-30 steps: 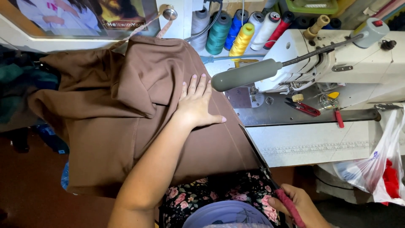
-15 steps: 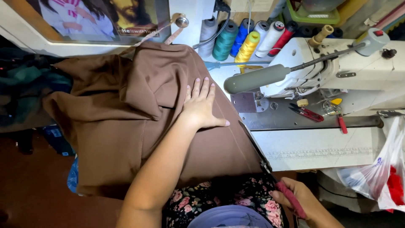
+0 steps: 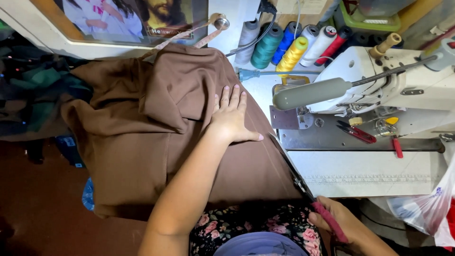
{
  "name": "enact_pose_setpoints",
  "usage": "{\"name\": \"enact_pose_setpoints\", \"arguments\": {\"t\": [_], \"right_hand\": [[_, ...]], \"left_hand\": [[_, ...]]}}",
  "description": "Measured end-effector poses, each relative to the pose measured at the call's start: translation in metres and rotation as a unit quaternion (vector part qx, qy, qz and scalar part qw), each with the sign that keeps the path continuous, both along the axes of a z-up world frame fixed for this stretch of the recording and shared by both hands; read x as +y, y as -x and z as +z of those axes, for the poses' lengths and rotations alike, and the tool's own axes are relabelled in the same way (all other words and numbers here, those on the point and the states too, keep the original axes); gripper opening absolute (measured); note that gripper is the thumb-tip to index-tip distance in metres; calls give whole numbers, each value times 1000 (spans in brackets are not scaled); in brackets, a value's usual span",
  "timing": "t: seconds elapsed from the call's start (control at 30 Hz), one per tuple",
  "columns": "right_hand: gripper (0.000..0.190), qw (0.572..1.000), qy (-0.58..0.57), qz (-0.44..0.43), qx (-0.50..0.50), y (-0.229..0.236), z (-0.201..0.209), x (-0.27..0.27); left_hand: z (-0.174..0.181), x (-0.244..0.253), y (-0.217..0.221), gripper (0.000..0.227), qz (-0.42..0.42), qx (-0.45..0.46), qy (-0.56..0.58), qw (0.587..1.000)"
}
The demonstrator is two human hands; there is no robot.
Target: Cutting a piece of brown fabric with scissors on a sewing table.
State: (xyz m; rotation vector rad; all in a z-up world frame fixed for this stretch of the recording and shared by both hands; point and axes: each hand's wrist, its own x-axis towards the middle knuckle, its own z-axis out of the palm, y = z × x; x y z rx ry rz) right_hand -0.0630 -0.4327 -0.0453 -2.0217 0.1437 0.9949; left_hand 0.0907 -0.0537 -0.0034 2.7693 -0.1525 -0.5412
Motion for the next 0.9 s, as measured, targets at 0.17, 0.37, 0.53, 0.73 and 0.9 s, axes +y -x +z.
{"name": "enact_pose_setpoints", "arguments": {"t": [0.17, 0.37, 0.53, 0.73, 0.9], "right_hand": [[45, 1000, -2, -22, -17, -1, 7, 12], [48, 999, -8, -40, -16, -3, 8, 20], [54, 998, 14, -48, -43, -3, -7, 12], [56, 996, 58, -30, -59, -3, -8, 13], [50, 996, 55, -43, -50, -5, -3, 18]], "left_hand": [[1, 0, 1, 141, 4, -10, 11, 1000], [9, 1, 2, 142, 6, 13, 0, 1000], [6, 0, 2, 145, 11, 16, -1, 1000], [10, 1, 2, 144, 9, 24, -8, 1000], [11, 3, 3, 147, 14, 23, 13, 1000]]}}
